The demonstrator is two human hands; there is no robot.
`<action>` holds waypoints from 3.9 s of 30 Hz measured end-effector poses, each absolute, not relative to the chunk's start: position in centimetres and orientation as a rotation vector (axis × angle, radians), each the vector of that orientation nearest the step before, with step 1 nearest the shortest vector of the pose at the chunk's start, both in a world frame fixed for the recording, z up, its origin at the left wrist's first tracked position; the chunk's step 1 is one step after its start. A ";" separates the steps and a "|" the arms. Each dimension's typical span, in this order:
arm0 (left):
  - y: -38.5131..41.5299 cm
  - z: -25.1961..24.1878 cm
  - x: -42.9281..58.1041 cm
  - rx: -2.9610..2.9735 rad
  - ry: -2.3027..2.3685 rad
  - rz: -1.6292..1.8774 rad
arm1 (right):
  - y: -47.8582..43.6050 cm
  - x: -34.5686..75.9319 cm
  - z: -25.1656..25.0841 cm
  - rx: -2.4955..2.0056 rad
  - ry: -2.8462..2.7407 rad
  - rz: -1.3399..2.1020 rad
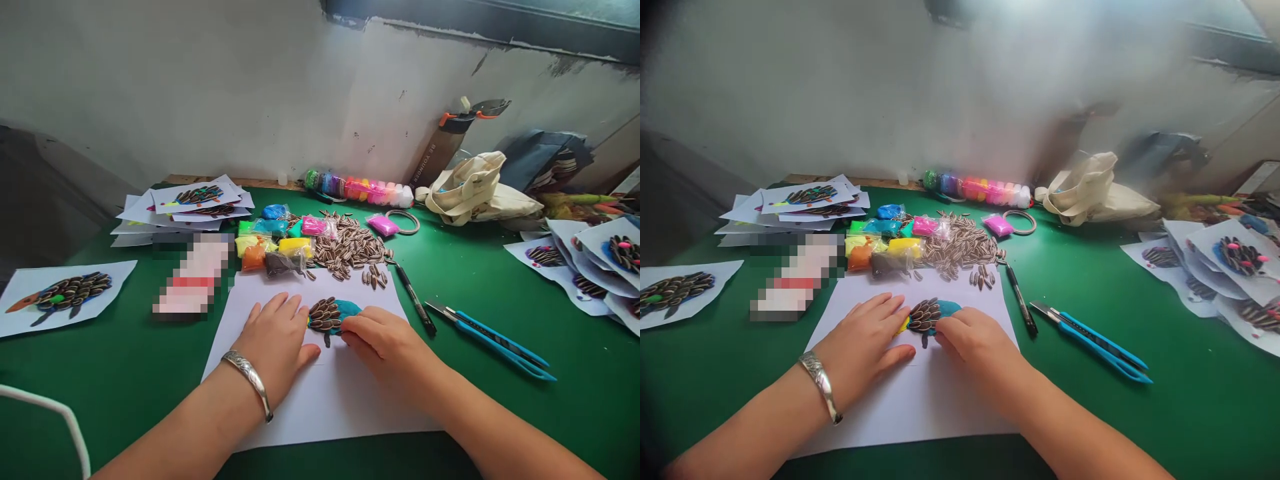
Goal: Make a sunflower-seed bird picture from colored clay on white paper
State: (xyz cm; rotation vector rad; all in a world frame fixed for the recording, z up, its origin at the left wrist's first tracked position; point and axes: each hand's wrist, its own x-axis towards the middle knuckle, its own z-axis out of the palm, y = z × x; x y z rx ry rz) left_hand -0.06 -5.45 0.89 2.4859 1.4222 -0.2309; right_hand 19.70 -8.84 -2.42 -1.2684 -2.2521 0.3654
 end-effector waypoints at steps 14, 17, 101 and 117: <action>-5.6 1.2 0.0 2.461 1.416 -0.206 | -9.1 19.1 -2.4 -1.304 -2.283 0.263; -5.5 1.1 0.0 2.450 1.420 -0.192 | -9.1 19.1 -2.5 -1.331 -2.300 0.218; -6.1 1.6 0.3 2.459 1.444 -0.231 | 1.6 14.1 -1.5 -1.642 -2.559 0.011; -6.2 1.3 0.2 2.471 1.444 -0.212 | -3.5 21.4 -1.2 -1.691 -1.974 0.234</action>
